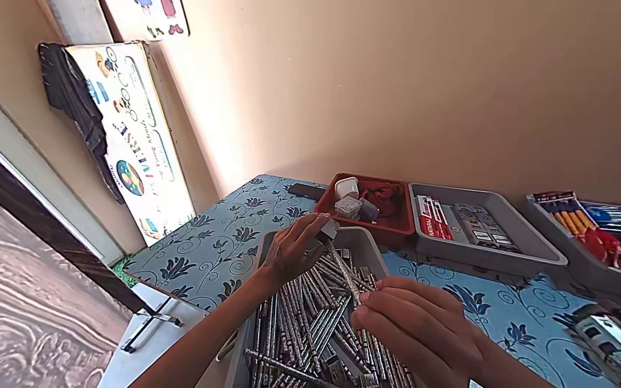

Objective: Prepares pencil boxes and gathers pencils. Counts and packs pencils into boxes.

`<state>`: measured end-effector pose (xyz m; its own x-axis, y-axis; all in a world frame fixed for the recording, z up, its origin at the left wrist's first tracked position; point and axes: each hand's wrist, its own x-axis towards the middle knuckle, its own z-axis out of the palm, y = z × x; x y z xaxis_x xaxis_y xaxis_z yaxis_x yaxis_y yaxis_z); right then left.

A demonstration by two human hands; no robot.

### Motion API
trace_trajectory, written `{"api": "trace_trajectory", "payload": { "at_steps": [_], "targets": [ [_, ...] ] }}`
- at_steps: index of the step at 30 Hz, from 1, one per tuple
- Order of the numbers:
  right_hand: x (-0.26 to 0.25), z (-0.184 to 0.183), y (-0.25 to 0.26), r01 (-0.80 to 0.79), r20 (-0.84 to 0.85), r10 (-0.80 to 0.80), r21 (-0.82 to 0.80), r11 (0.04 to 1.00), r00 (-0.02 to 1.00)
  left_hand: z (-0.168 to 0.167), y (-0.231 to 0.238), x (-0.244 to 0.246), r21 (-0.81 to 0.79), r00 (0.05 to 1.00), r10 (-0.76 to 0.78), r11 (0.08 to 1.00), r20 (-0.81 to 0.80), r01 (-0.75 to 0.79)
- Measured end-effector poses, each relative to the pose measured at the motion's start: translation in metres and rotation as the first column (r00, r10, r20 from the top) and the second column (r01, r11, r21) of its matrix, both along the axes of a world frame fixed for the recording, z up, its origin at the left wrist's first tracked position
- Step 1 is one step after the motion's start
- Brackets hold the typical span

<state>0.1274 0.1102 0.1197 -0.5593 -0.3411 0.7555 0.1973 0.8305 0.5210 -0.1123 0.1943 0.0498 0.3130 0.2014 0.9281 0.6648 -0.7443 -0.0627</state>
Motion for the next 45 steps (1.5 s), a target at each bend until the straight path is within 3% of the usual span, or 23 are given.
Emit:
{"api": "trace_trajectory", "payload": {
  "at_steps": [16, 20, 25, 31, 33, 35, 36, 37, 38, 39, 41, 45],
  "targets": [
    [0.001, -0.01, 0.011, 0.039, 0.008, -0.041, 0.134, 0.99, 0.999, 0.005, -0.004, 0.002, 0.064, 0.994, -0.017, 0.998, -0.104, 0.023],
    [-0.001, -0.012, 0.014, 0.038, -0.022, -0.037, 0.051, 0.998, 0.999, 0.006, -0.006, 0.003, 0.077, 0.993, -0.039, 0.996, -0.109, 0.048],
    [-0.006, -0.016, 0.028, 0.18, -0.112, -0.181, -0.021, 0.984, 0.977, 0.006, -0.007, 0.004, 0.042, 0.994, -0.051, 0.998, -0.099, 0.056],
    [-0.004, -0.009, 0.029, 0.159, -0.034, -0.164, -0.118, 0.98, 0.986, 0.006, -0.007, 0.004, 0.026, 0.995, -0.04, 0.999, -0.094, 0.042],
    [-0.008, -0.013, 0.032, 0.294, 0.096, -0.279, -0.239, 0.926, 0.956, 0.006, -0.007, 0.003, 0.017, 0.995, -0.043, 0.999, -0.093, 0.044],
    [-0.007, -0.019, 0.036, 0.492, 0.347, -0.372, -0.379, 0.784, 0.861, 0.006, -0.006, 0.003, 0.025, 0.995, -0.04, 0.999, -0.09, 0.043],
    [-0.006, -0.014, 0.033, 0.639, 0.557, -0.367, -0.441, 0.63, 0.745, 0.007, -0.006, 0.003, 0.025, 0.995, -0.036, 0.999, -0.09, 0.038],
    [-0.008, -0.004, 0.031, 0.795, 0.766, -0.286, -0.442, 0.414, 0.575, 0.007, -0.006, 0.003, 0.022, 0.995, -0.033, 0.999, -0.091, 0.035],
    [-0.012, 0.001, 0.033, 0.886, 0.879, -0.19, -0.384, 0.259, 0.436, 0.007, -0.007, 0.003, 0.021, 0.995, -0.03, 0.999, -0.091, 0.032],
    [-0.014, 0.0, 0.037, 0.927, 0.926, -0.129, -0.332, 0.173, 0.355, 0.007, -0.007, 0.003, 0.021, 0.995, -0.027, 0.999, -0.094, 0.029],
    [-0.018, -0.007, 0.042, 0.959, 0.958, -0.094, -0.262, 0.108, 0.272, 0.007, -0.007, 0.004, 0.023, 0.995, -0.014, 1.0, -0.096, 0.016],
    [-0.022, -0.012, 0.042, 0.967, 0.965, -0.117, -0.22, 0.129, 0.235, 0.006, -0.006, 0.003, 0.024, 0.996, -0.012, 1.0, -0.093, 0.014]
  ]
}}
